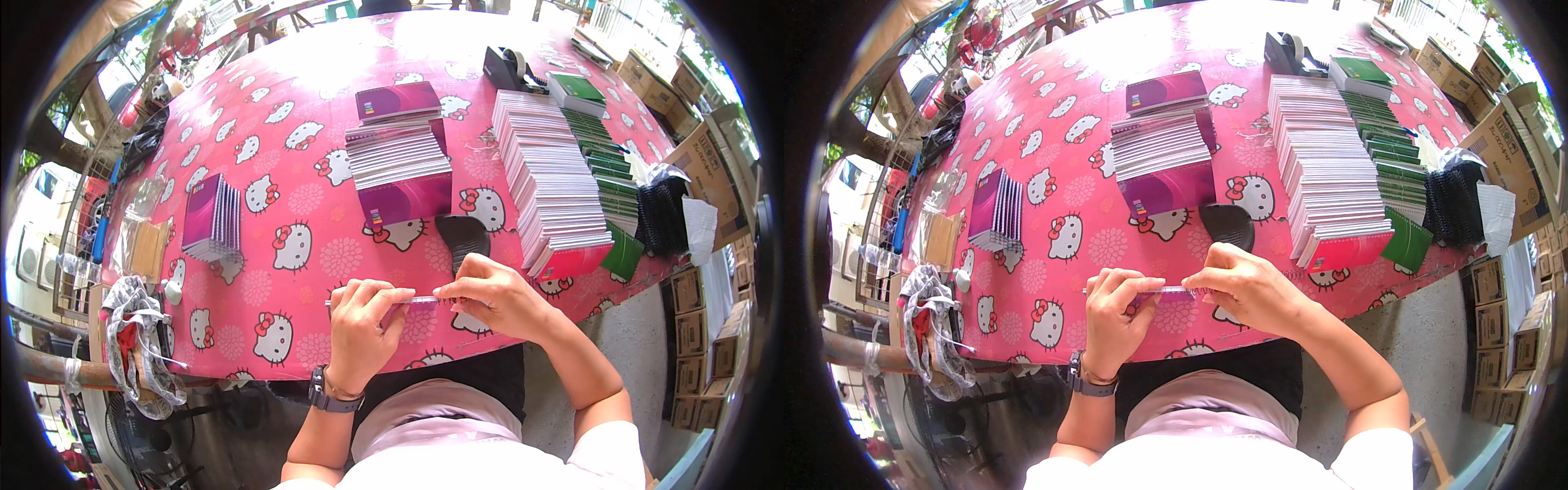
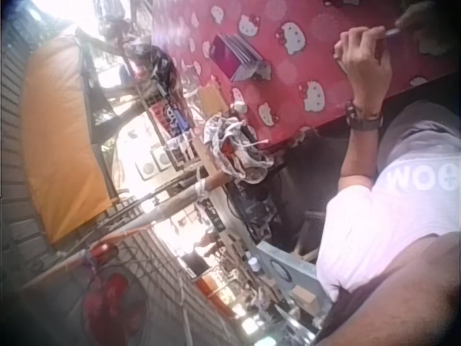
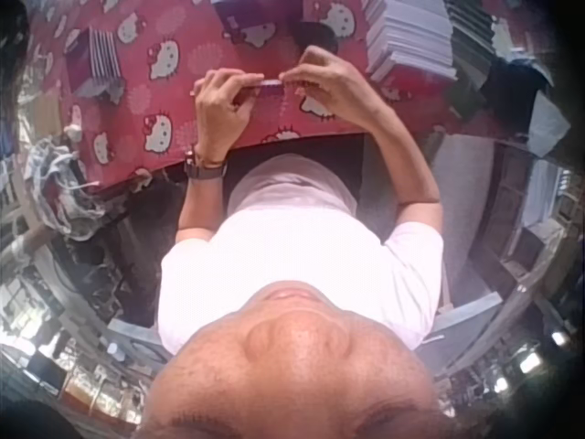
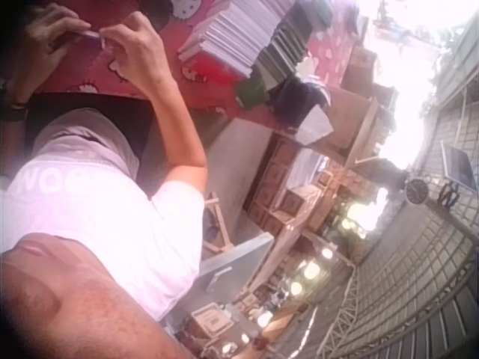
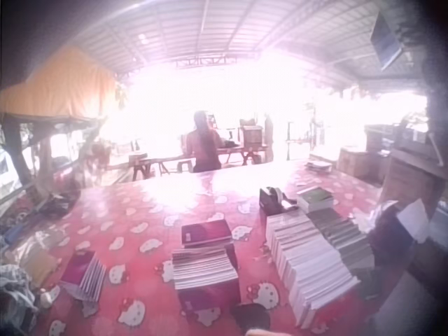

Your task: The person repeatedly picks small purple notebooks from a stack, applies a label to the spine using a handheld labeler, and places them into a separate stack. The person also handles white and green notebooks, applying labels in the same manner.

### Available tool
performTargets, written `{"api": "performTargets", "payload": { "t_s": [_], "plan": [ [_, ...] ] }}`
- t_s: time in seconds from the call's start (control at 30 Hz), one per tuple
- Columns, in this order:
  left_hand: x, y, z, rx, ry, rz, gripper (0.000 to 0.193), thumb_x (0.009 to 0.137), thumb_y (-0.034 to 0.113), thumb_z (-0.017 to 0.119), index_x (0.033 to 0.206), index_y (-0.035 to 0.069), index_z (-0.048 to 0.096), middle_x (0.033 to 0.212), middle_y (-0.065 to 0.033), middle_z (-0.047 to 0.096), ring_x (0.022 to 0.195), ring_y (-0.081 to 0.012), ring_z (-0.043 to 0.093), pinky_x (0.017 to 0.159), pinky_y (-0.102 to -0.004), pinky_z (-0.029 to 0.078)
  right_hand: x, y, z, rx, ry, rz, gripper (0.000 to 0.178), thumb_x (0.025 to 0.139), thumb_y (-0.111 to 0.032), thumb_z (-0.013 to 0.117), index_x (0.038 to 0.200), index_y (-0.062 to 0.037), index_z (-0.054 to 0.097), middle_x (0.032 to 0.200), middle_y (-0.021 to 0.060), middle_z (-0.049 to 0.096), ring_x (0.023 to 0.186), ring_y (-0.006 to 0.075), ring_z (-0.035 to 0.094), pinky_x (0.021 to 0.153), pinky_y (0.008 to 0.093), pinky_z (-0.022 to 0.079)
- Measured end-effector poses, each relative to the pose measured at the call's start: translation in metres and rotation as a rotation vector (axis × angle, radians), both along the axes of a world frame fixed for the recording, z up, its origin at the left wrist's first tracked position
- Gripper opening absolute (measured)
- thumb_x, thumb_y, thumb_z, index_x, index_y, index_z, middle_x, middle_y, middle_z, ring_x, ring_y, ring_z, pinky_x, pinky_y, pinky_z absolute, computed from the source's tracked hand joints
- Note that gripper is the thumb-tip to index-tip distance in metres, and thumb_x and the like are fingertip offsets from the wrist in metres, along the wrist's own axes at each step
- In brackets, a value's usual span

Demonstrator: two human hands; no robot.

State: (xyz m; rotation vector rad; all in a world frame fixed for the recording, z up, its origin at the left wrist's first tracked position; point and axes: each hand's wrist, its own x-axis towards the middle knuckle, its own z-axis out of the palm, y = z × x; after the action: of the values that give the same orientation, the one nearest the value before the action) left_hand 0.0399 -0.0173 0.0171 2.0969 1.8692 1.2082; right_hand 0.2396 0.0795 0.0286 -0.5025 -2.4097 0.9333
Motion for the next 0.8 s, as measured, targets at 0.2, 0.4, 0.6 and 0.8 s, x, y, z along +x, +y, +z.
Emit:
{"api": "performTargets", "payload": {
  "t_s": [0.2, 0.4, 0.6, 0.8],
  "plan": [
    [0.0, -0.003, -0.001, -0.016, 0.019, 0.02, 0.024, 0.066, 0.006, 0.073, 0.089, 0.013, 0.068, 0.083, -0.0024, 0.061, 0.082, -0.0203, 0.057, 0.077, -0.0341, 0.038, 0.003, 0.003, -0.001, -0.273, -0.051, 0.069, 0.045, 0.08, -0.005, 0.064, 0.122, -0.0089, 0.052, 0.092, 0.0111, 0.058, 0.078, 0.0293, 0.061, 0.069, 0.0379, 0.051],
    [0.017, 0.0, 0.003, -0.026, 0.029, -0.038, 0.031, 0.068, 0.025, 0.076, 0.094, 0.013, 0.064, 0.092, -0.0045, 0.062, 0.092, -0.0228, 0.056, 0.082, -0.0384, 0.034, -0.003, 0.001, 0.002, -0.25, -0.106, 0.094, 0.049, 0.084, -0.007, 0.061, 0.129, -0.0094, 0.044, 0.095, 0.0149, 0.06, 0.079, 0.03, 0.062, 0.068, 0.0388, 0.05],
    [0.017, -0.007, 0.006, -0.054, 0.081, -0.061, 0.019, 0.075, 0.028, 0.071, 0.086, 0.015, 0.064, 0.084, 0.0029, 0.064, 0.085, -0.0164, 0.057, 0.08, -0.0357, 0.032, -0.001, 0.029, 0.001, 0.226, -0.107, -0.094, 0.048, 0.08, -0.01, 0.063, 0.126, -0.0109, 0.048, 0.119, 0.0144, 0.054, 0.114, 0.0331, 0.048, 0.095, 0.0411, 0.042],
    [0.013, -0.007, 0.005, -0.089, 0.059, -0.097, 0.019, 0.075, 0.03, 0.072, 0.085, 0.016, 0.065, 0.082, 0.0044, 0.064, 0.084, -0.0157, 0.057, 0.081, -0.0354, 0.031, 0.004, 0.045, -0.005, 0.138, -0.596, -0.117, 0.078, 0.06, -0.034, 0.081, 0.127, -0.0137, 0.047, 0.145, 0.0247, 0.022, 0.129, 0.0445, 0.027, 0.106, 0.0494, 0.03]
  ]
}}
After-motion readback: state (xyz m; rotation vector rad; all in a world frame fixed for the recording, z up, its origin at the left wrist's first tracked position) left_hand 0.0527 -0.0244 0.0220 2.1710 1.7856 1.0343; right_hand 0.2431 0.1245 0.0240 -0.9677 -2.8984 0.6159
